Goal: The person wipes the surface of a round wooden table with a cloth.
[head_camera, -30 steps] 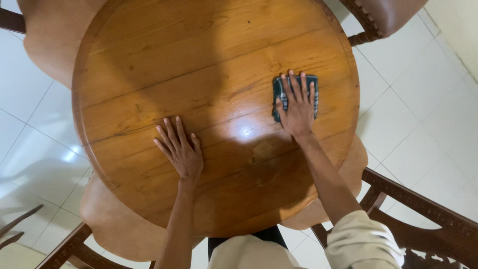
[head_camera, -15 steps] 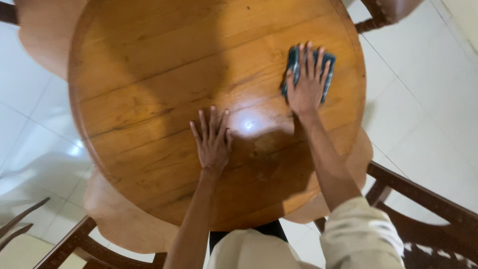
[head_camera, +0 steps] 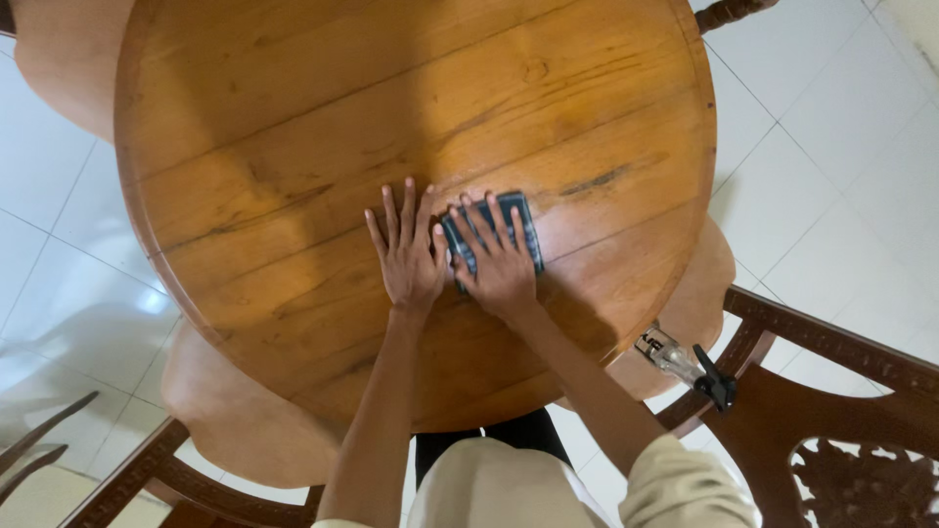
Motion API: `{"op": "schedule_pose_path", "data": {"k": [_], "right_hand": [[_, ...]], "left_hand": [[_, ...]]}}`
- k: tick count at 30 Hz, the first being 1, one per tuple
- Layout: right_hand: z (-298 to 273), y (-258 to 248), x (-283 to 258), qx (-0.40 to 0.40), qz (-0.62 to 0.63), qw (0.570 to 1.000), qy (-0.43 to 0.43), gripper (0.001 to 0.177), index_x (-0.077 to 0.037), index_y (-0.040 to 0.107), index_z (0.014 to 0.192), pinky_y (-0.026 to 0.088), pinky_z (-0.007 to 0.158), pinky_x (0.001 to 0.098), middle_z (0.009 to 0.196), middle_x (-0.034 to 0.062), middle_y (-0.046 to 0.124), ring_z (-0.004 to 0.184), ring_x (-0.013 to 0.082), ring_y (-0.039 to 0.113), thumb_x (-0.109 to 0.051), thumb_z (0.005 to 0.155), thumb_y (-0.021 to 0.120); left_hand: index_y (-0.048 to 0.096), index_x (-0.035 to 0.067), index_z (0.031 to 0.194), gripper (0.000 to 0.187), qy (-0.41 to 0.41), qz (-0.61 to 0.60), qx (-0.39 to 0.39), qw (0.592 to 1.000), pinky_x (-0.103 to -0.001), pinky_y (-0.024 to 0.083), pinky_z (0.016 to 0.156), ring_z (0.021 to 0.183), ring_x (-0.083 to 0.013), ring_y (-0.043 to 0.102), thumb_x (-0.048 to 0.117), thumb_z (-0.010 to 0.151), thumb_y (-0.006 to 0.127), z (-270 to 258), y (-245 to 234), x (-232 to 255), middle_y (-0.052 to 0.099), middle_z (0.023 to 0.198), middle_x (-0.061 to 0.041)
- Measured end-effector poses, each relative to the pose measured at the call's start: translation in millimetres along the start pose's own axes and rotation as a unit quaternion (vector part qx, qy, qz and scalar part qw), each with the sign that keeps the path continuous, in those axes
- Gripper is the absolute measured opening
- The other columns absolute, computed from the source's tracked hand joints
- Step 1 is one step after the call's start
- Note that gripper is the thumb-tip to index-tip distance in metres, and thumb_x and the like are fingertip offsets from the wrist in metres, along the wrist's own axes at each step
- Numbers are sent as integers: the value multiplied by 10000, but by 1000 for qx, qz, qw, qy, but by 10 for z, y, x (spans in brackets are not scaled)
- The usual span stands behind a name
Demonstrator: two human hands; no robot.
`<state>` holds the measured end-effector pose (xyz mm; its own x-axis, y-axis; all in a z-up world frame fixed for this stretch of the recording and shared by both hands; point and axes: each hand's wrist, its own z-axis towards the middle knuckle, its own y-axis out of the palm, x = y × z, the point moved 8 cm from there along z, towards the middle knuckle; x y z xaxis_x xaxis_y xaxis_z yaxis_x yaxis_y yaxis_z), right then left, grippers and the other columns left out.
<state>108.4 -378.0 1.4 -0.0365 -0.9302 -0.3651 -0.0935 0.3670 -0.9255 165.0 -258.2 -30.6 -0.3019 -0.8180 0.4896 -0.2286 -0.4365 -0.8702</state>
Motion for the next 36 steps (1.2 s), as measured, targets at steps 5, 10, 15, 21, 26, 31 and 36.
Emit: {"op": "schedule_pose_path", "data": {"k": [5,10,15,21,26,31,36], "right_hand": [[-679,-12,-88,-10,17,999,29,585,-204,446,1579,168,1284,550,1670,48,357,1565,320,274,-377,1023,501],[-1093,-32,321,-15,-11,994,106,603,-166,399,1592,149,1266,564,1670,98,330,1562,357,225,-386,1033,458],[-863,-73,994,17,-28,969,246,652,-128,267,1662,55,1305,565,1739,95,168,1608,337,57,-464,1103,262],[-178,132,944,17,-62,965,253,742,-135,208,1669,11,1302,563,1749,73,120,1602,320,-9,-580,1081,131],[-355,281,276,-23,-27,992,119,705,-160,240,1661,41,1329,542,1746,44,154,1625,305,45,-554,1084,144],[-745,213,429,-62,-60,993,78,628,-263,266,1642,76,1334,495,1736,-6,150,1621,258,59,-562,1092,212],[-921,10,1376,15,-66,968,240,692,-184,159,1672,12,1330,521,1749,22,43,1622,281,0,-558,1090,188]], "left_hand": [[427,241,1592,505,3,32,-3,999,-605,75,1296,1600,-330,175,294,1090,446,38,-9,13,293,1709,-47],[426,250,1593,524,-13,49,-27,998,-596,68,1294,1598,-318,163,272,1070,439,2,19,-2,276,1713,-40],[419,247,1600,511,-19,50,-27,998,-583,44,1300,1606,-303,129,283,1091,401,25,32,17,240,1725,-28],[421,246,1589,500,-29,55,-43,997,-583,30,1300,1606,-306,117,283,1092,375,13,36,39,231,1728,-23],[421,240,1598,513,-25,64,-36,997,-579,25,1301,1610,-295,109,286,1089,381,32,25,21,225,1727,-17],[433,219,1605,519,-6,55,-25,998,-584,34,1299,1609,-301,117,266,1089,400,24,27,53,226,1732,-29],[457,230,1576,515,-8,77,-5,997,-587,79,1307,1608,-311,174,244,1061,453,15,25,39,283,1720,-33]]}}
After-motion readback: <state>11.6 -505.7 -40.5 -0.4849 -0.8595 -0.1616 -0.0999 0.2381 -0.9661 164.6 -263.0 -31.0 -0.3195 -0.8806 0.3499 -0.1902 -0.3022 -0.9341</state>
